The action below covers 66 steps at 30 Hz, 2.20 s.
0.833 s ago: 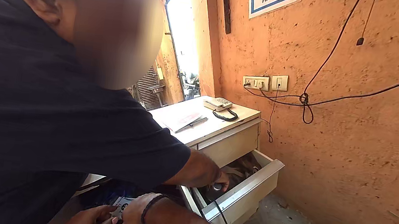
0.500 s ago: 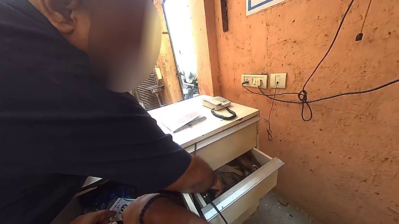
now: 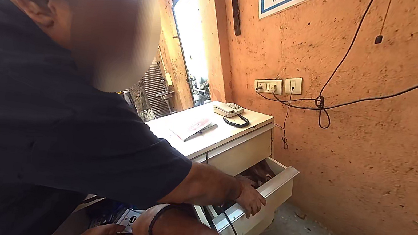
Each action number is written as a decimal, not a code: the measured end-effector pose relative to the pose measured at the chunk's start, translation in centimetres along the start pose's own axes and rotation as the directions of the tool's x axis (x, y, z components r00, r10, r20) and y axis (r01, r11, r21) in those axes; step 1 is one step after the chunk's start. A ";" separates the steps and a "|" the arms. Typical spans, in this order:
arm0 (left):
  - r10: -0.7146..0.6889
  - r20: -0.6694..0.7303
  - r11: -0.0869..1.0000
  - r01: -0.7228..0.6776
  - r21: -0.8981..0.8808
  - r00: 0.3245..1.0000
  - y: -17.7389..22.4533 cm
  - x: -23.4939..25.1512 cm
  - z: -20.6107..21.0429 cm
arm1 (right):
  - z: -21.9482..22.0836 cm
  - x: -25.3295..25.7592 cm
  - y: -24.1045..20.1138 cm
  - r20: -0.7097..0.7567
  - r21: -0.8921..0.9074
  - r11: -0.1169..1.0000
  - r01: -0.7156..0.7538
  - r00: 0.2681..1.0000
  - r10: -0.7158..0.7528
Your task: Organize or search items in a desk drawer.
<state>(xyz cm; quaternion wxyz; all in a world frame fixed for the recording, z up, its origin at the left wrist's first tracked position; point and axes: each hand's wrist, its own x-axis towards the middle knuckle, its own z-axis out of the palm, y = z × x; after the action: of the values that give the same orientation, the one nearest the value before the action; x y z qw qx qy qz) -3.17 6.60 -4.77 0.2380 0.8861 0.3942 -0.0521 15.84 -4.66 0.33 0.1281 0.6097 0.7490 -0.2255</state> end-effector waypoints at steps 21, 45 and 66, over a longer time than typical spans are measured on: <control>-0.197 0.040 0.976 0.192 0.104 0.980 6.9 -2.6 -1.2 | 1.5 2.6 1.4 -0.074 0.060 0.997 0.045 0.996 -0.041; 0.421 -0.253 0.816 -0.242 0.525 0.871 8.1 0.4 -0.2 | 1.5 1.3 0.9 -0.484 -0.159 0.966 0.205 0.836 -0.257; 0.413 -0.239 0.833 -0.259 0.488 0.879 5.6 -1.1 0.1 | 0.2 0.0 -2.6 -0.163 -0.162 0.973 0.166 0.968 -0.192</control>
<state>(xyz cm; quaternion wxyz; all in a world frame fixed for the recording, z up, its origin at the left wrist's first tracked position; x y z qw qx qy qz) 0.08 2.58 -2.44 -0.0345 0.9681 0.2421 0.0545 13.27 -5.18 0.61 0.0843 0.5460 0.8241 -0.1250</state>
